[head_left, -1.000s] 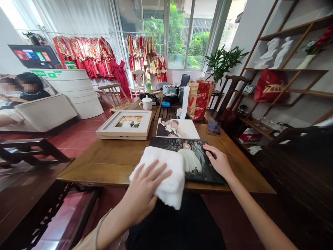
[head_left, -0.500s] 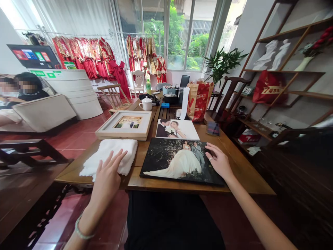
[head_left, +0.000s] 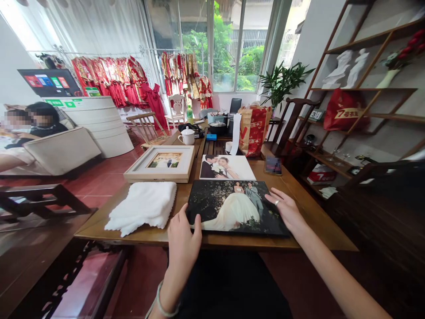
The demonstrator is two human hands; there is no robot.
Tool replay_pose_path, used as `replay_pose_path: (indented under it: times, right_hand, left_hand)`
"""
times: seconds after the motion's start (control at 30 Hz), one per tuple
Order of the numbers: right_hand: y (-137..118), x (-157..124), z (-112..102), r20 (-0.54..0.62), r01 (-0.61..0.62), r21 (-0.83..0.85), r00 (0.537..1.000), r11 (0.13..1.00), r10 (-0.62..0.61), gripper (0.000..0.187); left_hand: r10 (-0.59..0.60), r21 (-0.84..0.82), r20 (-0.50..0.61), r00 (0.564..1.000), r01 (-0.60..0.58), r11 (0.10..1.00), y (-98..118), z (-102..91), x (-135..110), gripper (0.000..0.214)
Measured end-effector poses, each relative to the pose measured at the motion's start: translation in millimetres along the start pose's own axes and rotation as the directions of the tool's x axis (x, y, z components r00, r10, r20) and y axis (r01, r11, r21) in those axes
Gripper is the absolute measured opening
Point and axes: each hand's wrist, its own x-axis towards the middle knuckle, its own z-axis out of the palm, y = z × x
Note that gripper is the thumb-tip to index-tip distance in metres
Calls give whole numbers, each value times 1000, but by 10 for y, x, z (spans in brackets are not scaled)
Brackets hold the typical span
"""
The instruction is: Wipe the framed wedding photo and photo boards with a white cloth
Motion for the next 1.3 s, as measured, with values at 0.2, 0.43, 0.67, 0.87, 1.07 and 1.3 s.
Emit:
replay_pose_path:
  times: [0.2,0.43,0.67,0.87,1.07,1.3]
  right_hand:
    - [-278,-149,-62,84,-146,83,987,986,139,49]
    - [-456,-522,70,218,-130,169,972,977,92,49]
    - [-698,-659,412,139,55,255,986,965,-93,46]
    - [-760,-707,533,58,127,256,988,958,-146,49]
    - [-727,-699,642,11,163,251,985,954,-171,51]
    - [-970,-683,781,-28,165,160,986,973,-163,77]
  left_hand:
    - [-128,-327,8,992,124,937,44,-73,21,44]
    - [-404,-826,-105,909,146,544,214,-204,-20,58]
    - [-271,-965,-64,960,9,263,670,-273,201,54]
    - [-345,-998,55,937,64,14,878,-346,266,49]
    - [-451,-998,59,891,61,-10,945,-311,331,47]
    - [-467,-972,-203,861,-122,200,1046,-245,422,35]
